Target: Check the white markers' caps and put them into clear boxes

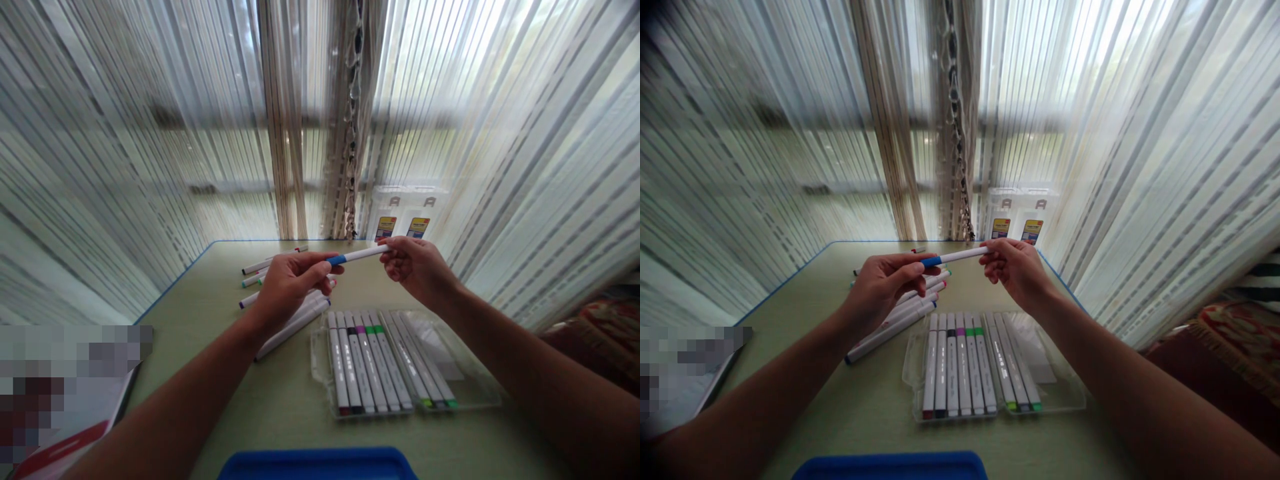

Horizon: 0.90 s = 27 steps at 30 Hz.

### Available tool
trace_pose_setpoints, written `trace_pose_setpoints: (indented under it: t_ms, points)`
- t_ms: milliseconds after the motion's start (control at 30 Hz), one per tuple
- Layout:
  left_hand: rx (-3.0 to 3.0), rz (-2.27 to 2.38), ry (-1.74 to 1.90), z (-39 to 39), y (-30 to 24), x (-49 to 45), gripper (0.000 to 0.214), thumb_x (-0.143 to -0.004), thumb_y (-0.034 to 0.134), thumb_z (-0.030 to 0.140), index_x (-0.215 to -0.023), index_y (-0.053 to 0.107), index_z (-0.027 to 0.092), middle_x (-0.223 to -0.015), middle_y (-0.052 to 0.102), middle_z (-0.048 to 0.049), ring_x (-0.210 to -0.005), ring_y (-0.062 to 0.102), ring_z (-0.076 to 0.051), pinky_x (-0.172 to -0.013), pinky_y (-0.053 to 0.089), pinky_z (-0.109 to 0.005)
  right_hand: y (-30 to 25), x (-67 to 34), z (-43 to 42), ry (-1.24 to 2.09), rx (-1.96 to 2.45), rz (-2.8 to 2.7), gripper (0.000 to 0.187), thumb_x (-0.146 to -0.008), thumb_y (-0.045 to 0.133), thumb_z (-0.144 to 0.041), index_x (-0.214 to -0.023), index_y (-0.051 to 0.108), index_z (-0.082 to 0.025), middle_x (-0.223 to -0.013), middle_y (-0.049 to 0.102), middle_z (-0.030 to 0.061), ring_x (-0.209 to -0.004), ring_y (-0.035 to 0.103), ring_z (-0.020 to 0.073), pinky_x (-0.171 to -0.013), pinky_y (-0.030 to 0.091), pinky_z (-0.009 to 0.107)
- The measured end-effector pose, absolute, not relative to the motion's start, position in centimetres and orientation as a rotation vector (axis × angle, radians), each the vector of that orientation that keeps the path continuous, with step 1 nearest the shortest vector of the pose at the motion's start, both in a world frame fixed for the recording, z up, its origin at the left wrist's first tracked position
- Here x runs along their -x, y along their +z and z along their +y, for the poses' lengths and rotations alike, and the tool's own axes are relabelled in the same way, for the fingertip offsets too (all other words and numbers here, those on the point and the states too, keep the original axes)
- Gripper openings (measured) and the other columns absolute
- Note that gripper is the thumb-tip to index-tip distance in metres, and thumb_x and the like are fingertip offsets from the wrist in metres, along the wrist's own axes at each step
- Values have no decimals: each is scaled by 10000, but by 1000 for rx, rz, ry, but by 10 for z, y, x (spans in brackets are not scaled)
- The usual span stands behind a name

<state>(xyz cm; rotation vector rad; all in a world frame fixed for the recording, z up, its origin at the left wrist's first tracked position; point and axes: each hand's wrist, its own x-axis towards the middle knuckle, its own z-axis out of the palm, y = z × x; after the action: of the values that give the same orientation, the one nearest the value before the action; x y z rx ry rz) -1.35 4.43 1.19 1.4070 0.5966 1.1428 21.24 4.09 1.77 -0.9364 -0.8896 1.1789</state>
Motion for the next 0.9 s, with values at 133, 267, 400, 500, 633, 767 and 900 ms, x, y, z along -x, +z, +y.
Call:
trace_pose_setpoints:
  t_ms: [133,267,400,500,633,767,900]
  points:
    - [-1288,596,1145,45,13,13,198,-790,714,175,-957,785,95,-809,774,-104,-561,632,-87,-571,538,-203,18,-211,39,1158,933,-913,71,-743,695,-173,-735,726,-110,-560,667,38,-380,539,73,-341,392,155]
    - [-1241,590,1149,46,14,13,184,-787,721,199,-925,788,96,-816,773,-105,-544,625,-83,-557,534,-203,20,-209,37,1136,925,-937,85,-729,721,-199,-747,727,-116,-572,678,36,-386,553,78,-342,392,158]
    - [-1240,624,1160,47,12,13,181,-761,754,202,-906,788,98,-775,764,-88,-524,606,-76,-541,525,-202,20,-208,35,1122,916,-975,101,-724,736,-223,-747,728,-125,-572,683,35,-386,555,83,-341,387,167]
    - [-1255,661,1155,47,11,14,189,-756,764,199,-910,783,91,-775,756,-84,-528,595,-72,-541,519,-203,20,-208,34,1122,906,-1004,99,-730,736,-235,-741,727,-137,-571,684,34,-387,554,86,-343,384,177]
    - [-1261,675,1164,49,9,14,172,-750,775,204,-879,764,91,-746,729,-56,-536,587,-71,-542,509,-207,19,-208,33,1119,898,-1048,94,-730,740,-239,-718,721,-148,-568,686,34,-383,558,92,-336,382,184]
    - [-1273,694,1185,50,8,13,183,-732,799,220,-842,730,91,-721,703,-35,-546,590,-76,-540,507,-213,18,-206,32,1123,872,-1110,115,-732,769,-256,-731,724,-150,-586,700,37,-386,576,99,-333,394,184]
    - [-1283,734,1186,50,8,13,217,-721,816,248,-813,688,97,-718,711,-42,-550,621,-100,-545,529,-239,15,-205,31,1105,868,-1202,145,-743,796,-282,-736,731,-153,-613,717,47,-404,595,104,-347,421,188]
